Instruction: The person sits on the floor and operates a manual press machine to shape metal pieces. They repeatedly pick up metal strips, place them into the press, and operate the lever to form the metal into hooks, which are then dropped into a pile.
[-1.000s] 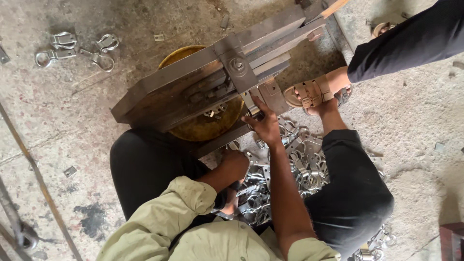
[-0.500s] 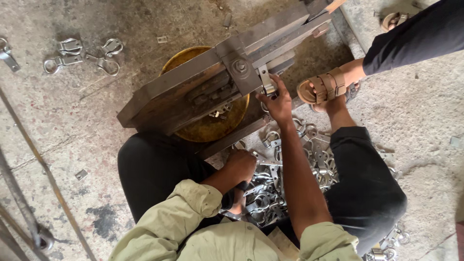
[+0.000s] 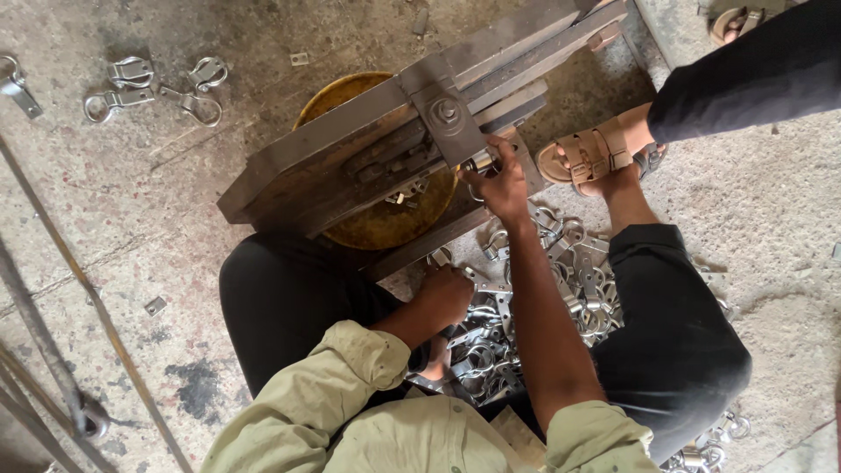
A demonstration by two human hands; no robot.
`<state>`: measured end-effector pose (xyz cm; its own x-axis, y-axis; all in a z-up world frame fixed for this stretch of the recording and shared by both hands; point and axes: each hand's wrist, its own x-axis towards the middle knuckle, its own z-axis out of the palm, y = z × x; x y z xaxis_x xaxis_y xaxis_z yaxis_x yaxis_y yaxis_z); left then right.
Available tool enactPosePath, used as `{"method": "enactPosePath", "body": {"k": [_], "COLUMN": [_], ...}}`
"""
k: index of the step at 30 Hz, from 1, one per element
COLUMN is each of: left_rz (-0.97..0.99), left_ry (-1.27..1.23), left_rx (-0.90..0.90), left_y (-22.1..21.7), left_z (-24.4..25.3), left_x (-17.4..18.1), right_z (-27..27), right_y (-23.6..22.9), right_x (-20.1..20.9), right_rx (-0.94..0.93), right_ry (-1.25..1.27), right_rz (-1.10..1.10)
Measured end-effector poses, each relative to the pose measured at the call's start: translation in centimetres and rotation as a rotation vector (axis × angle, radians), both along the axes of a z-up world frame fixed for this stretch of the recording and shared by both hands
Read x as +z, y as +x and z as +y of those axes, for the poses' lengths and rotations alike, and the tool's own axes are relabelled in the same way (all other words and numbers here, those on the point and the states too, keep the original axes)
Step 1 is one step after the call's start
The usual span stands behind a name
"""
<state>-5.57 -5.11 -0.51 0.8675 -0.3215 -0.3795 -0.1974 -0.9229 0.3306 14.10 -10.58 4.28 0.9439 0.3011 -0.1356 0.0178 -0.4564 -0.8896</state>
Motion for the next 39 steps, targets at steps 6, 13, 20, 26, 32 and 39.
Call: {"method": "enactPosePath", "body": {"k": [6, 13, 20, 26, 32, 39], "left_rz": [0.022, -0.033, 0.056, 0.062, 0.149, 0.075], "left_ry": [-0.029, -0.03, 0.012, 0.028, -0.001, -0.009], "left_rx": [0.013, 0.013, -0.048, -0.045, -0.047, -0.036], "left_y": [0.1, -0.7, -0.6, -0.2, 0.1, -0.3], "left_z": [-0.1, -0.6, -1.2, -1.0, -1.2, -1.1], "left_x": [-0.4, -0.9, -0.8, -0.7, -0.2, 0.0], "right_z": [0.1, 1.4, 1.8, 1.4, 1.4, 2.2], "right_y": [-0.4, -2.1, -3.3, -2.8, -2.8, -3.6], "right_x": [-0.8, 0.6, 1.3, 0.1, 0.6, 1.7], "right_rx": [0.083, 0.068, 0.049, 0.068, 0.038, -0.016], "right_ry": [0.072, 0.022, 0.007, 0.115, -0.099, -0.156], "right_rz": [-0.086, 0.06, 0.041, 0.025, -0.044, -0.076]}}
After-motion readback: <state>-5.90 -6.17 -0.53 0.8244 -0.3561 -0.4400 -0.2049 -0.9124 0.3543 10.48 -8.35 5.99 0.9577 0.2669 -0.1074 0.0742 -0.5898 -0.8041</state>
